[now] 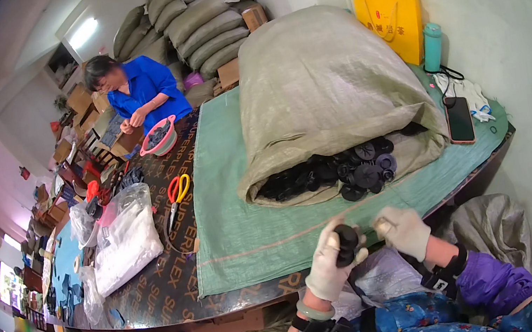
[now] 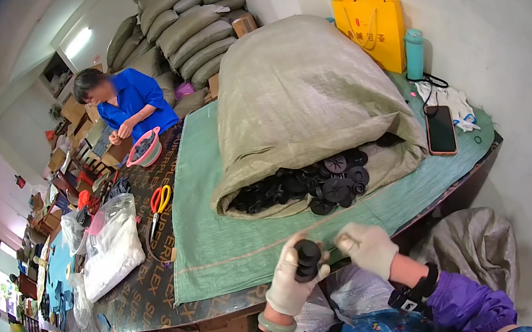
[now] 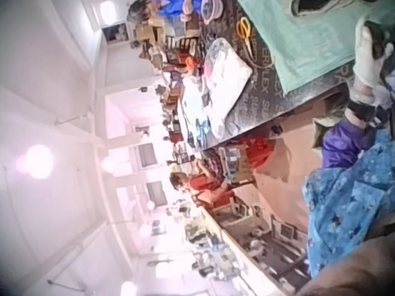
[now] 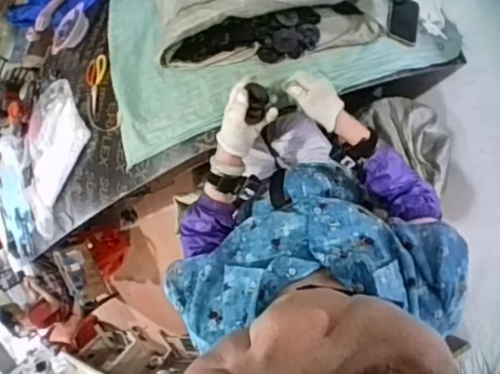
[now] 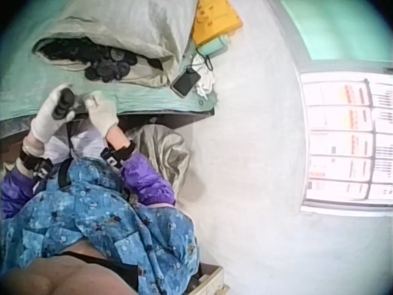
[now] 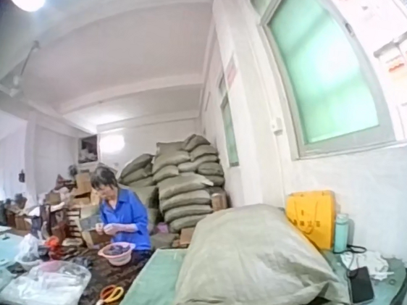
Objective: The recorder is assembling small black circular plastic components from a large sack on a workshop table.
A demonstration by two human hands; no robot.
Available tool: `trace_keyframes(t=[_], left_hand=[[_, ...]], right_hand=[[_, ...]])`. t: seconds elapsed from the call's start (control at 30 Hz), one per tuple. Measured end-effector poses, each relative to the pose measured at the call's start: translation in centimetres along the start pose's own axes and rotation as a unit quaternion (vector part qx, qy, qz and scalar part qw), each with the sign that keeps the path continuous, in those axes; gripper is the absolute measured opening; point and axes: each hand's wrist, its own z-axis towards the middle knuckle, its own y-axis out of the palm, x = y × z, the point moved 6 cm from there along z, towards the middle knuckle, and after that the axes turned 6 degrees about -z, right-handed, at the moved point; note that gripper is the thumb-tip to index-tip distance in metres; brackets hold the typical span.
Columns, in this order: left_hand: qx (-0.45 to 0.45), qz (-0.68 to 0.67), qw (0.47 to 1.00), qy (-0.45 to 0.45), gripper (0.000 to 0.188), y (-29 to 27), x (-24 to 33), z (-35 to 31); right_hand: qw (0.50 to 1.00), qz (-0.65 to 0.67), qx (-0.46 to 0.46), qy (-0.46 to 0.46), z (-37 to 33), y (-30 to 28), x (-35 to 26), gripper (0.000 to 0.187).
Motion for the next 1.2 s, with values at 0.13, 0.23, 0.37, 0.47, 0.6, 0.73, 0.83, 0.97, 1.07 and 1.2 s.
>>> trace_keyframes(t=[0.13, 0.23, 0.37, 0.47, 0.6, 0.73, 0.83, 0.97, 1.07, 1.2], left_hand=[[0.031, 0.093, 0.995, 0.026, 0.034, -0.4, 1.8, 1.9], [-0.004, 0.532, 0.837, 0.130, 0.025, 0.0, 3.2, 5.4], [0.014, 0.789, 0.585, 0.187, 0.026, 1.9, 2.0, 8.5], [0.016, 0.860, 0.499, 0.106, 0.022, 3.2, 1.1, 9.5], [-0.015, 0.885, 0.454, 0.101, 0.018, 2.9, 0.5, 8.8], [-0.011, 0.874, 0.472, 0.113, 0.019, 2.4, 0.5, 8.6], [0.015, 0.863, 0.486, 0.138, 0.019, 2.9, 0.7, 8.6], [0.012, 0.865, 0.478, 0.151, 0.015, 3.4, 0.6, 8.9], [-0.003, 0.878, 0.458, 0.138, 0.013, 3.3, 0.4, 9.0], [-0.005, 0.878, 0.458, 0.139, 0.013, 3.0, 0.4, 9.0]], right_hand=[[0.983, -0.150, 0.105, 0.020, 1.9, -2.9, 3.6, 0.018], [0.974, -0.210, 0.061, 0.062, 3.7, -3.8, 4.5, 0.021], [0.967, -0.251, 0.029, 0.041, 5.1, -2.4, 4.8, 0.022], [0.958, -0.288, -0.006, 0.007, 5.5, -1.8, 4.5, 0.021], [0.949, -0.312, -0.009, -0.047, 4.3, -1.2, 3.6, 0.019], [0.949, -0.311, -0.009, -0.044, 3.4, -1.1, 2.9, 0.018], [0.960, -0.279, 0.009, -0.001, 3.1, -1.3, 3.9, 0.018], [0.959, -0.278, -0.005, 0.046, 3.2, -2.5, 4.8, 0.019], [0.946, -0.318, -0.054, 0.035, 3.5, -2.7, 4.3, 0.023], [0.940, -0.337, -0.058, -0.013, 3.5, -2.3, 3.7, 0.027]])
